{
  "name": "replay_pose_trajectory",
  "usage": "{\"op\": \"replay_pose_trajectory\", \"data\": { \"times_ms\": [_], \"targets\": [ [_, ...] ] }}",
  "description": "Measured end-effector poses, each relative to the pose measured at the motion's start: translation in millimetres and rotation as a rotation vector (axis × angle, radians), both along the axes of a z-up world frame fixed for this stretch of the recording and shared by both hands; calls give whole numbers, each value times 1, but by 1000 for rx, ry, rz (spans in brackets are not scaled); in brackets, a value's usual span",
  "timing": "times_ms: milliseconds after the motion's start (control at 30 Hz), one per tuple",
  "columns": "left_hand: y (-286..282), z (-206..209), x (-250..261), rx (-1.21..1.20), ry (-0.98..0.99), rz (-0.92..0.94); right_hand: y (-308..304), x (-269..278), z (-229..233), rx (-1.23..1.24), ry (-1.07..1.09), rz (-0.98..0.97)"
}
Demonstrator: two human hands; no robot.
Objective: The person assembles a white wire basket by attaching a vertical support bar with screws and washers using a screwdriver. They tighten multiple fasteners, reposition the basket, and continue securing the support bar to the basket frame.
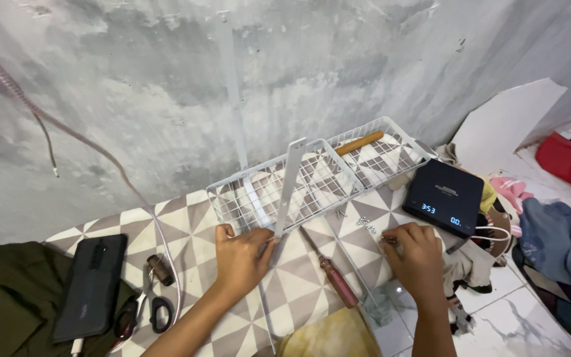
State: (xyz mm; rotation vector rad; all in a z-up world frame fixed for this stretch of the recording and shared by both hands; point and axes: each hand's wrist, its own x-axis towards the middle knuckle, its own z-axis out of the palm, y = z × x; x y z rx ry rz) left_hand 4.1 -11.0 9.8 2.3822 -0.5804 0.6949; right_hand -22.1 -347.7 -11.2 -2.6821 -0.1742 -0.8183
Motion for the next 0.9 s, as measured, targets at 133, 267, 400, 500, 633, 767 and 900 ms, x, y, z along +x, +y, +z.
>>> {"op": "replay_pose_trajectory", "data": {
  "times_ms": [133, 267, 400, 500, 633, 767, 900],
  "targets": [
    [0, 0, -1, -1, 7, 6, 8, 4, -2, -54, -24, -38],
    [1, -1, 0, 0, 17, -2, 8, 3, -3, -135, -54, -41],
    [2, -3, 0, 0, 61, -12, 10, 2, -4, -183, -41, -64],
    [3, -4, -2, -18, 61, -15, 13, -2, -6, -174, -51, -101],
    [4, -6, -2, -31, 39, -28, 14, -2, -9, -219, -38, -148],
    [4, -7, -2, -17, 64, -20, 16, -2, -11, -233, -49, -141],
    [5, -5, -3, -26, 57, -29, 19, -2, -7, -258, -43, -117]
  ]
}}
